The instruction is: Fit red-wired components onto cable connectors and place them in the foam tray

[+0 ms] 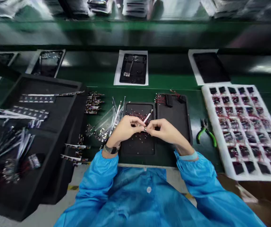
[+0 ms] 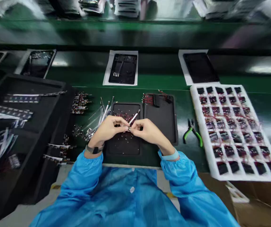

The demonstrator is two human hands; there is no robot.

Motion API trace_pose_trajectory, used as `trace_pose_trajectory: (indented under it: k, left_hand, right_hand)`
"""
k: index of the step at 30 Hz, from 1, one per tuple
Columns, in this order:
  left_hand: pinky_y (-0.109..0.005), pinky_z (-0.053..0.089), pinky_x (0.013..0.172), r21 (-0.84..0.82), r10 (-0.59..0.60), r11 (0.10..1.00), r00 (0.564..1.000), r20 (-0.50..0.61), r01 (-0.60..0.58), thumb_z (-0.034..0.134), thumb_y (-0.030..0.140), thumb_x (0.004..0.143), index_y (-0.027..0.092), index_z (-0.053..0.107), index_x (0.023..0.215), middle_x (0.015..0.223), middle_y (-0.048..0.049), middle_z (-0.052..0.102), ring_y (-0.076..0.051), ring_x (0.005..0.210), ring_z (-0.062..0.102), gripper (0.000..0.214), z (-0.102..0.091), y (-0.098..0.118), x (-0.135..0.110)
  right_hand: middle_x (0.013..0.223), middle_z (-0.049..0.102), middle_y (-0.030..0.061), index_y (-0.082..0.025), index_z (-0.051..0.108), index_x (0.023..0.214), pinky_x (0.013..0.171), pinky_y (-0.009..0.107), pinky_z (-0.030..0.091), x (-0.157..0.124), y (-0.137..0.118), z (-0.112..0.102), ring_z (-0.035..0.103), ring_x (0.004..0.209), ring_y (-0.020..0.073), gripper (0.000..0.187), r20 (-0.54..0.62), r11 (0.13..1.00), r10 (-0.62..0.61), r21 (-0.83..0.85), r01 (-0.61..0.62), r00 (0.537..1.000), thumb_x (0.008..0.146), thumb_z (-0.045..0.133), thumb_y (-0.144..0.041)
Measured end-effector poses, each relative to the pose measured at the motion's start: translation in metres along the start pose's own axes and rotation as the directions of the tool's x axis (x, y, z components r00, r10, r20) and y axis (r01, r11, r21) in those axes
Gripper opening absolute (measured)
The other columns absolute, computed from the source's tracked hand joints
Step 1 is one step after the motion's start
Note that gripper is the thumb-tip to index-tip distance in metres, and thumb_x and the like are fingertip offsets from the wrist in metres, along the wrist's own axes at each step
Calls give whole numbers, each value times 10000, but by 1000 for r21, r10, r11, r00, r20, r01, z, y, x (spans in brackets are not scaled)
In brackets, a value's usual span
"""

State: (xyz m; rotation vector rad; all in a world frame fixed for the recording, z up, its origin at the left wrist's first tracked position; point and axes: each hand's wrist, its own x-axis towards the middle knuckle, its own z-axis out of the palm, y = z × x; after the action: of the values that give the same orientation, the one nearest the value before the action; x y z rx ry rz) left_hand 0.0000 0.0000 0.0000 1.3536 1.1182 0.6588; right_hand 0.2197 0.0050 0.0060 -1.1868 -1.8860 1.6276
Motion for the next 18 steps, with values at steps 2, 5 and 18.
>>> trace_pose_trajectory:
  k: [2,5,18]
  left_hand:
    - [-257,485,661,-4,3,1000,1000,0,-3,760,203,797,116,794,904,661,-20,691,-135,649,624,142,-1,-1,-1]
    - [-254,477,657,-14,6,1000,1000,1,-6,769,210,792,123,797,903,656,-14,684,-129,641,614,143,-2,-2,-1]
    - [-254,477,650,-93,10,996,1000,20,-8,806,220,760,126,800,872,646,-24,711,-133,626,635,147,-4,-2,-1]
  right_hand:
    - [738,687,7,-149,725,804,688,255,459,-1,1,0,592,703,137,132,4,1000,-6,-1,6,1000,885,669,-237]
    - [732,690,8,-155,724,812,683,259,460,-2,1,-1,601,697,141,157,15,1000,-9,9,9,1000,902,676,-273]
    - [729,720,37,-148,771,883,691,286,492,-1,2,-3,642,692,164,267,33,997,12,75,-15,999,916,718,-408]
